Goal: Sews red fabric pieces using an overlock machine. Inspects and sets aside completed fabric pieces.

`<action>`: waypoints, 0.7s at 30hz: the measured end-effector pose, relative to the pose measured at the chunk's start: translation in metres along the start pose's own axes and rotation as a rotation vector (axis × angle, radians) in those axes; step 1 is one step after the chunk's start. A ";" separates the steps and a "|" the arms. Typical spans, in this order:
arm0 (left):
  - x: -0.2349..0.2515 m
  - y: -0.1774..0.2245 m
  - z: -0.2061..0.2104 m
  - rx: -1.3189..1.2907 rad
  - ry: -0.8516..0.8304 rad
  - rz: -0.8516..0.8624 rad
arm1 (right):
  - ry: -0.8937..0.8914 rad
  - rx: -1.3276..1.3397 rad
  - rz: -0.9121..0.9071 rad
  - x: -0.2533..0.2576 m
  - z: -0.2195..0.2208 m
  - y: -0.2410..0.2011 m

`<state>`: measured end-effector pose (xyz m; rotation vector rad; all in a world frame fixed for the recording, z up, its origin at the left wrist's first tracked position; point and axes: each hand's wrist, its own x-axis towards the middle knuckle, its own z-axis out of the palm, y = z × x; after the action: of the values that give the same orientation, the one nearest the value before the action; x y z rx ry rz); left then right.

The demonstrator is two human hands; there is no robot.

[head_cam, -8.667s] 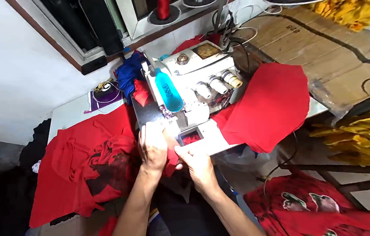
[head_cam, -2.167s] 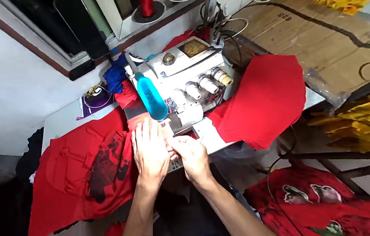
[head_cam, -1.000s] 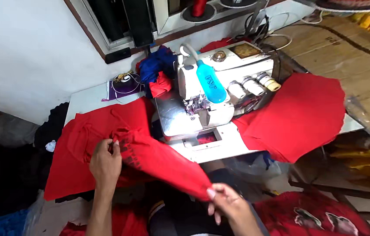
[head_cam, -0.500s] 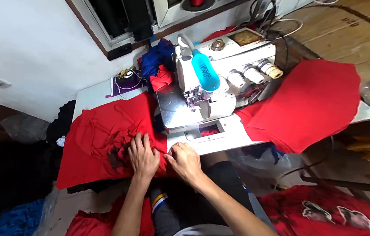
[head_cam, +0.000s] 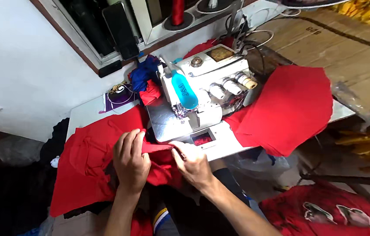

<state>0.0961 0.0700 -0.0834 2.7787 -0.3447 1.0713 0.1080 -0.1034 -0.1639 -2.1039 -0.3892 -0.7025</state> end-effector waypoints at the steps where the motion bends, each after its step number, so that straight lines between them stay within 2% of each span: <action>1: -0.007 -0.003 -0.004 -0.098 -0.045 -0.011 | 0.038 -0.009 0.003 0.002 -0.006 0.007; 4: -0.005 -0.001 -0.017 -0.572 -0.259 -0.213 | 0.070 0.044 0.078 0.007 -0.021 0.018; 5: 0.006 0.002 -0.020 -0.638 -0.296 -0.268 | 0.043 0.087 0.121 0.010 -0.025 0.018; 7: 0.034 0.006 -0.020 -0.526 -0.266 -0.257 | -0.056 0.241 0.261 0.017 -0.032 0.015; 9: 0.061 0.007 -0.008 -0.331 -0.204 -0.153 | -0.202 0.419 0.463 0.021 -0.038 0.013; 11: 0.075 0.005 0.017 -0.267 -0.205 -0.091 | -0.286 0.564 0.623 0.018 -0.039 0.020; 13: 0.075 0.006 0.046 -0.261 -0.253 -0.078 | -0.292 0.618 0.700 0.012 -0.038 0.027; 16: 0.070 0.016 0.069 -0.310 -0.322 -0.190 | -0.229 0.644 0.749 0.007 -0.039 0.033; 19: 0.067 0.029 0.061 -0.530 -0.276 -0.453 | -0.179 0.793 0.824 0.010 -0.045 0.031; 21: 0.065 0.033 0.055 -0.653 -0.221 -0.514 | -0.162 0.899 0.835 0.014 -0.048 0.027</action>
<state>0.1689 0.0157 -0.0783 2.2023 0.0134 0.4251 0.1161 -0.1572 -0.1500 -1.2594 0.1104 0.1473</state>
